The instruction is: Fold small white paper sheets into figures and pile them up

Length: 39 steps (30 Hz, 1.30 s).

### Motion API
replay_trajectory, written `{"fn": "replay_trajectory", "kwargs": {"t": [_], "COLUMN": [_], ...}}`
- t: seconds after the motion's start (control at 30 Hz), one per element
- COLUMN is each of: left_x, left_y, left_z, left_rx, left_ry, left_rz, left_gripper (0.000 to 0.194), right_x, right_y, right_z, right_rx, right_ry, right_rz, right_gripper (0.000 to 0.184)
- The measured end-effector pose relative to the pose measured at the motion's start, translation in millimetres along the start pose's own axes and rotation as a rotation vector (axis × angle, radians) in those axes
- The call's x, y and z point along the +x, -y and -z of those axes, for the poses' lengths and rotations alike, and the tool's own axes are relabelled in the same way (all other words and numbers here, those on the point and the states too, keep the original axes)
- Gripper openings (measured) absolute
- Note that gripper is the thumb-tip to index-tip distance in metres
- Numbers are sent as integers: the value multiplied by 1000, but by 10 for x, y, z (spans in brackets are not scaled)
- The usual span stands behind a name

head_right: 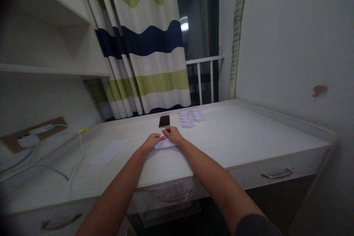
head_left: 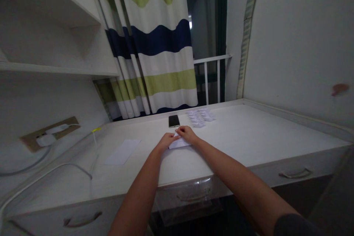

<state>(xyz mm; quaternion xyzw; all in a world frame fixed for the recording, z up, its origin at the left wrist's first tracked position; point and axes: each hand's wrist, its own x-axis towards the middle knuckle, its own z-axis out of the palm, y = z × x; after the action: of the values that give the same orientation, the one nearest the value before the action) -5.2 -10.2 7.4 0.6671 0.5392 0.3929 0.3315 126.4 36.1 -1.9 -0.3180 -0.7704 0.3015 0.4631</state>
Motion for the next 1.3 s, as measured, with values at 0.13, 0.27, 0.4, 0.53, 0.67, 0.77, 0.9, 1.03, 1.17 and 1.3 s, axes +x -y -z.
{"fn": "replay_trajectory", "kwargs": {"t": [0.13,0.27,0.4,0.53,0.67,0.77,0.9,1.03,1.17,1.3], "left_x": [-16,-25,-16,11,19,10,-1,3,22,30], "left_y": [-13,-7,3,21,32,32,31,41,68,71], "left_z": [5,11,20,26,26,25,27,24,12,-2], "left_rx": [17,17,-14,-30,-38,-59,-59,-146,-262,-313], "left_ry": [-11,-16,-24,-12,-7,2,6,4,22,40], "left_rz": [32,26,-22,-76,-76,-74,-80,-40,19,25], "left_gripper": [49,48,47,47,46,44,43,42,42,41], "right_x": [10,27,44,46,37,29,29,40,45,40], "right_y": [-42,-76,-87,-81,-74,-71,-60,-40,-34,-34], "right_z": [0,-2,4,8,8,10,17,38,57,48], "right_rx": [109,141,160,173,202,229,198,142,118,121], "right_ry": [39,35,-19,-26,-24,6,18,-4,-34,-60], "right_rz": [-33,-52,-46,-46,-57,-82,-87,-85,-91,-88], "right_gripper": [30,26,23,23,24,27,27,25,26,25]}}
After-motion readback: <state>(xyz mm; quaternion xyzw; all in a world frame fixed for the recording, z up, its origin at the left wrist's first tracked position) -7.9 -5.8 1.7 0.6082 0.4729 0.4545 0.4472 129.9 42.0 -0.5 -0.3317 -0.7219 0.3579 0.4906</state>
